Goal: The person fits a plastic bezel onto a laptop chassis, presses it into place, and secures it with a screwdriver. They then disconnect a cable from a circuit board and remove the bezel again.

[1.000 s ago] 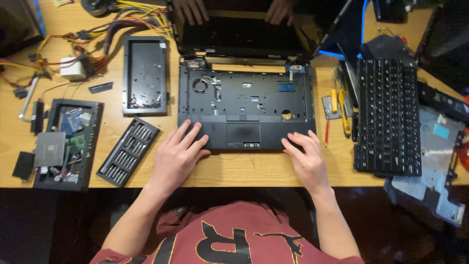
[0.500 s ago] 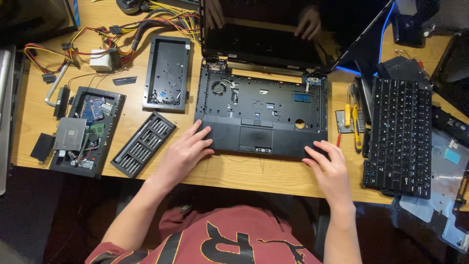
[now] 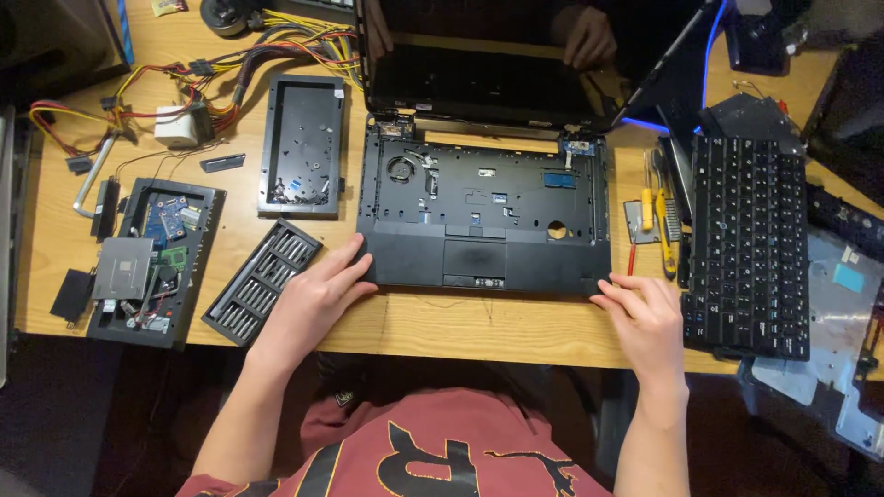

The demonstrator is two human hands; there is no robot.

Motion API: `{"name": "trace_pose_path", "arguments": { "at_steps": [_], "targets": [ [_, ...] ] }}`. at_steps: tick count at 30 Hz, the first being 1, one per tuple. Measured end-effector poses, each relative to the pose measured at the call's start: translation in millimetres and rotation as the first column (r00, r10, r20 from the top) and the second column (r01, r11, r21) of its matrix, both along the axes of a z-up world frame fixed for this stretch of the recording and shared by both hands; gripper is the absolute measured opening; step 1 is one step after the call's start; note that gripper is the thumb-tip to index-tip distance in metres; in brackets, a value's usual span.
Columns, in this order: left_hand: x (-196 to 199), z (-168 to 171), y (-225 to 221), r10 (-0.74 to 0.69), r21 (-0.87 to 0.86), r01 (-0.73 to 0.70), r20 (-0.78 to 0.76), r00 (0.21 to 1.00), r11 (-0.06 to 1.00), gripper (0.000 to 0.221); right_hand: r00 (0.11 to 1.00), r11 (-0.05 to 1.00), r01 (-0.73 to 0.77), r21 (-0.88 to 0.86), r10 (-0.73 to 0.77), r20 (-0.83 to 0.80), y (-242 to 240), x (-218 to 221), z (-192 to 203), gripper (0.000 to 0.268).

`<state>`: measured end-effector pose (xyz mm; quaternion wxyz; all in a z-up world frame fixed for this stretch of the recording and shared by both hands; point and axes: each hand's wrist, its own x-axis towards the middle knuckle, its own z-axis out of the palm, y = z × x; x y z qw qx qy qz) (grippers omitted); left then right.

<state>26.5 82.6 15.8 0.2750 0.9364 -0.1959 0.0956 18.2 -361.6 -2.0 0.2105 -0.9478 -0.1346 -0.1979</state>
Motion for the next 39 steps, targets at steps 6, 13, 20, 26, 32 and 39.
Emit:
{"name": "trace_pose_path", "arguments": {
  "at_steps": [6, 13, 20, 26, 32, 39],
  "targets": [
    [-6.6, 10.2, -34.5, -0.043, 0.166, 0.021, 0.127, 0.991, 0.986, 0.038, 0.999, 0.997, 0.046, 0.06, -0.046, -0.002, -19.9, -1.7, -1.1, 0.015],
    [-10.9, -19.3, -105.4, -0.263, 0.225, 0.234, 0.105, 0.959, 0.946, 0.056, 0.909, 0.902, 0.416, -0.113, -0.413, 0.049, -75.5, -26.0, 13.1, 0.04],
    [-7.3, -23.3, -139.3, -0.393, 0.175, 0.371, 0.11, 0.913, 0.912, 0.052, 0.758, 0.763, 0.639, -0.097, -0.646, -0.085, -131.8, -14.5, -6.5, 0.073],
    [-6.6, -21.4, -139.5, -0.38, 0.17, 0.359, 0.11, 0.919, 0.918, 0.044, 0.722, 0.719, 0.659, -0.22, -0.687, -0.083, -133.5, -2.3, -20.6, 0.07],
    [-7.5, -22.4, -139.1, -0.368, 0.148, 0.35, 0.118, 0.922, 0.925, 0.038, 0.745, 0.746, 0.661, -0.087, -0.666, -0.048, -144.7, 5.7, -14.3, 0.064],
    [-6.1, -19.4, -137.0, -0.381, 0.143, 0.364, 0.12, 0.917, 0.92, 0.037, 0.888, 0.754, 0.453, 0.476, -0.429, -0.166, -177.5, -10.0, 4.1, 0.022]
  ]
}}
